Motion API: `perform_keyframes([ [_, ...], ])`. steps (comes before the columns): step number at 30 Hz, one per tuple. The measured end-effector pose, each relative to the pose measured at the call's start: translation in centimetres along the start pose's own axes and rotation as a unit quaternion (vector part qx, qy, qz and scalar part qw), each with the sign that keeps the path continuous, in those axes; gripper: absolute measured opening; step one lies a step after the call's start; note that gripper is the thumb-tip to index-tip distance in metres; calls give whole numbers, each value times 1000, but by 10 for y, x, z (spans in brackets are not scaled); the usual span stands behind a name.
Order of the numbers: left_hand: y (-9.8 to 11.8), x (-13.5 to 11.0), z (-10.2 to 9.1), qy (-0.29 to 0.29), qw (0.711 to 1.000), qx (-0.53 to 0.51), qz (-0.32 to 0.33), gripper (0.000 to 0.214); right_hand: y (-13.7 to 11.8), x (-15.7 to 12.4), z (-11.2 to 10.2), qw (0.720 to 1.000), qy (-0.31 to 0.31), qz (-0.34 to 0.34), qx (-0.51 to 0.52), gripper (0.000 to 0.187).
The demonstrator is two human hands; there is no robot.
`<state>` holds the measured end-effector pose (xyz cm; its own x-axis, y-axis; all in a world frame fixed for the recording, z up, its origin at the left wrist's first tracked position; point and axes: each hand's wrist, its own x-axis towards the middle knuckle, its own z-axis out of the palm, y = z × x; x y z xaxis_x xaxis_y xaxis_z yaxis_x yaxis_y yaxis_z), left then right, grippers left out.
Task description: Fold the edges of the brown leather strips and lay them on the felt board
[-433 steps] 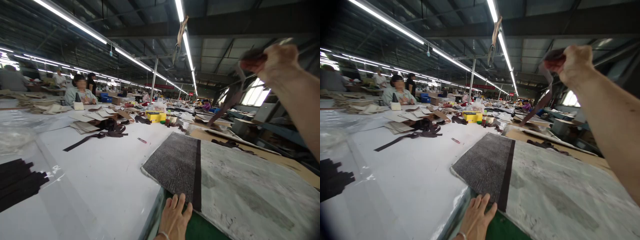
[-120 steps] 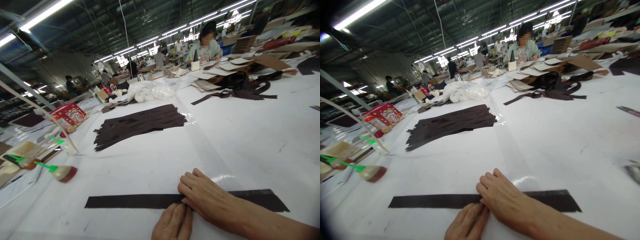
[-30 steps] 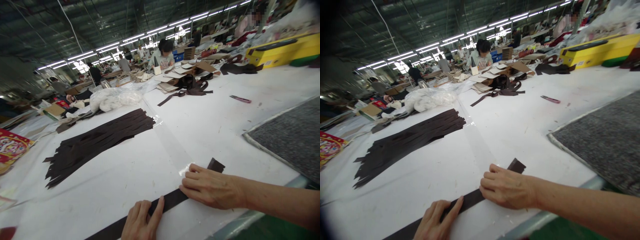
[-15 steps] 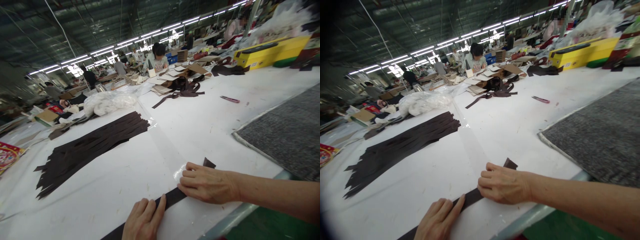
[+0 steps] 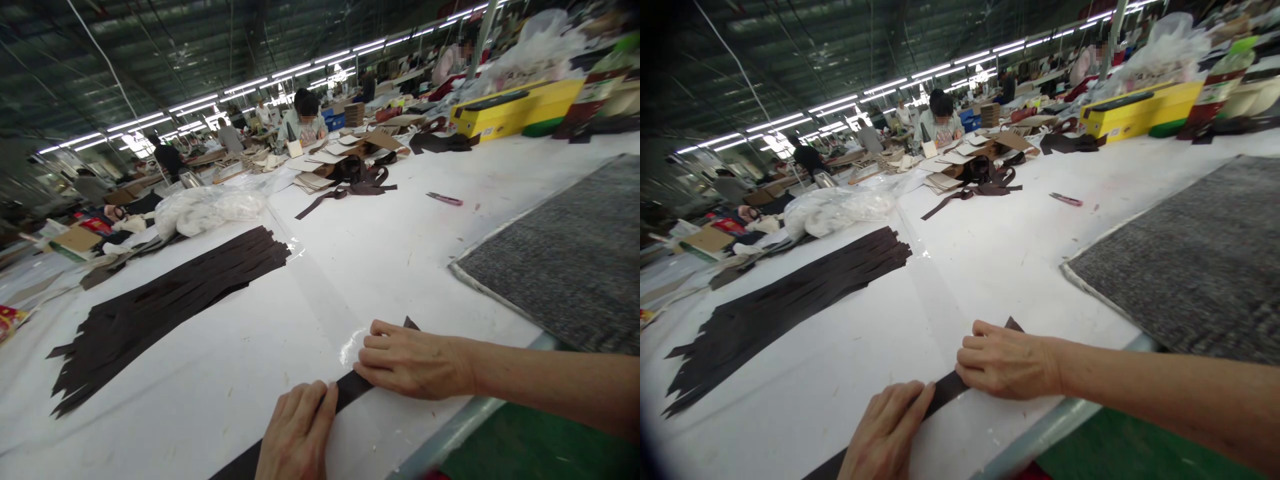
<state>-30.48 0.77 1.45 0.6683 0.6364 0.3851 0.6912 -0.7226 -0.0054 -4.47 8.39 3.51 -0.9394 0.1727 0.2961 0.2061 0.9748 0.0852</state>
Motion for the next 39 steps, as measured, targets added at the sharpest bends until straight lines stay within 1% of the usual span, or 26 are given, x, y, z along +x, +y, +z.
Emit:
perform_keyframes([
  [2,4,7,6,-24,999,-37,5,46,0,-1,1,1000,-6,-2,-2,22],
  [4,7,10,13,-37,998,-46,9,49,1,-2,1,1000,-9,-1,-4,22],
  [7,10,9,20,-30,999,-25,10,52,4,-7,0,1000,-3,-1,-2,22],
  [9,12,9,23,-21,1000,-11,-2,54,7,-12,-2,1000,-1,0,-2,22],
  [12,17,15,23,-23,999,20,-17,56,10,-18,-6,1000,-10,2,-7,24],
  [16,24,27,19,-28,996,80,-15,59,13,-26,-11,1000,-23,6,-9,24],
  [19,26,30,18,-25,994,102,-13,60,15,-31,-13,1000,-26,9,-10,24],
  [21,25,31,19,-23,995,95,-15,60,16,-36,-14,999,-31,12,-11,23],
  [25,25,37,23,-10,999,34,-12,56,17,-44,-18,999,-42,21,-15,24],
  [28,27,43,26,-27,1000,6,-7,50,16,-47,-20,998,-52,36,-13,25],
  [31,29,47,29,-34,999,21,-2,50,16,-48,-20,996,-63,65,8,25],
  [34,30,47,31,-37,998,49,-2,59,17,-49,-19,994,-67,86,28,24],
  [36,30,48,31,-56,997,56,-12,62,18,-49,-20,994,-70,81,23,22],
  [39,32,51,30,-82,995,56,-25,62,19,-48,-21,996,-71,56,-1,22],
])
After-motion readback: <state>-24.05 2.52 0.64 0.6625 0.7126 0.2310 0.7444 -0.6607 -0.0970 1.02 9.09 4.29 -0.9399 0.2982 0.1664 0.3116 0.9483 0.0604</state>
